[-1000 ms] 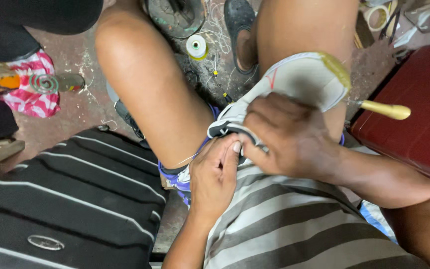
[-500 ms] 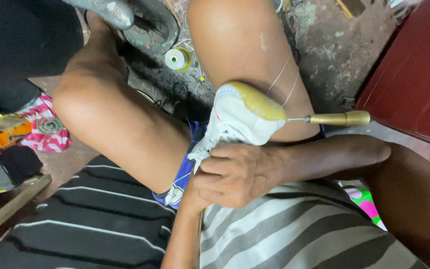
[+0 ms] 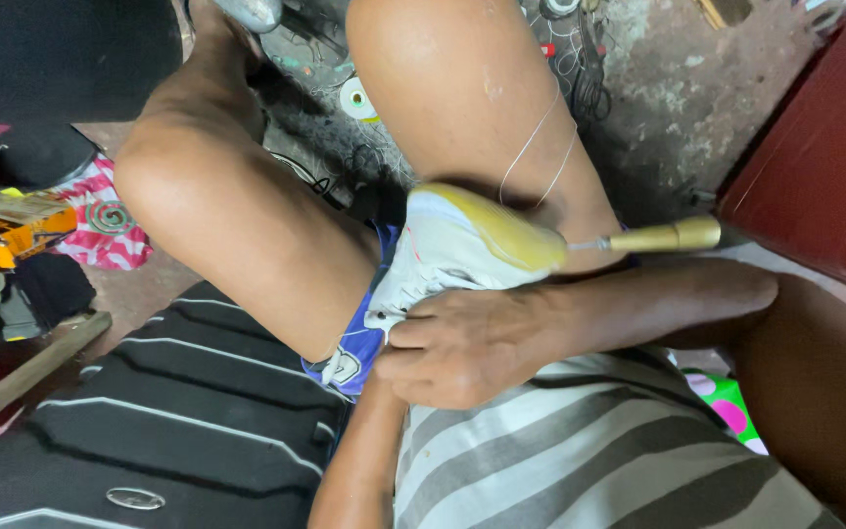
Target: The person sits on the floor and sews the sole of a white sneaker using a needle and thread. They repeatedly push the needle through the shoe's sole and pull the thread tight to secure the stitching.
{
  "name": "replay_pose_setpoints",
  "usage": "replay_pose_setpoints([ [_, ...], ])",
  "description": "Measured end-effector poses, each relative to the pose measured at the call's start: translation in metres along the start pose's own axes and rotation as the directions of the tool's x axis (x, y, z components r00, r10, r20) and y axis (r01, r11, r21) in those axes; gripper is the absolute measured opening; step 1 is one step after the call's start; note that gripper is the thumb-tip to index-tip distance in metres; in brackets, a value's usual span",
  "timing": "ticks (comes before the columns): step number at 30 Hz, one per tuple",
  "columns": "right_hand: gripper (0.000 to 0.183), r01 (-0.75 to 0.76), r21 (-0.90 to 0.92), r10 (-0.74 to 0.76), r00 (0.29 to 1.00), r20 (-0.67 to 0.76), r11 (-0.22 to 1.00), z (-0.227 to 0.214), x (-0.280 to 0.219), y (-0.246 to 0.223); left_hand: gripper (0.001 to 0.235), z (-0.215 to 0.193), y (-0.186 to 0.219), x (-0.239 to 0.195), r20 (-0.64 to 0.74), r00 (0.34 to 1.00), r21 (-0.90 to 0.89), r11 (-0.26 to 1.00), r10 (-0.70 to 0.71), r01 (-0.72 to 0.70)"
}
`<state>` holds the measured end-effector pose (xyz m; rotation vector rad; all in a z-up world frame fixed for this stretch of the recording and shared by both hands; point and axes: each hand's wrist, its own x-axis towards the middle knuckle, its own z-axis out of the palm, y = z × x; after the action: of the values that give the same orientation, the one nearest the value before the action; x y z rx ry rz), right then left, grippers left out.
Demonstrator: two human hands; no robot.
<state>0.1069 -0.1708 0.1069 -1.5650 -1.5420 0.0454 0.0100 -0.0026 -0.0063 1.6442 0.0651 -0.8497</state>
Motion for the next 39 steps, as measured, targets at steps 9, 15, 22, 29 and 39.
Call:
replay_pose_setpoints([
  [9,0.028,-0.142,-0.3,0.139,0.99,-0.033,0.943,-0.06,-0.002,-0.032,0.032,-0.022,-0.013,0.011,-0.015,0.996,-0.011,0.996,0.087,-0.088],
  [15,0.04,-0.713,-0.408,0.67,0.692,-0.271,0.571,-0.138,-0.026,-0.046,0.029,-0.045,-0.031,0.012,0.007,0.985,-0.01,0.984,0.175,-0.175],
  [22,0.024,-0.872,-0.252,0.865,0.469,-0.179,0.42,-0.131,-0.05,-0.043,0.025,-0.052,-0.047,0.023,0.075,0.969,-0.03,0.972,0.235,-0.233],
  [29,0.023,-0.681,-0.563,0.813,0.581,-0.027,0.468,-0.155,-0.021,-0.035,0.022,-0.069,-0.058,0.039,0.105,0.946,-0.03,0.952,0.305,-0.304],
  [39,0.019,-0.645,-0.588,0.819,0.571,0.054,0.489,-0.155,-0.003,-0.021,0.036,-0.067,-0.032,0.042,0.062,0.914,0.043,0.914,0.4,-0.403],
])
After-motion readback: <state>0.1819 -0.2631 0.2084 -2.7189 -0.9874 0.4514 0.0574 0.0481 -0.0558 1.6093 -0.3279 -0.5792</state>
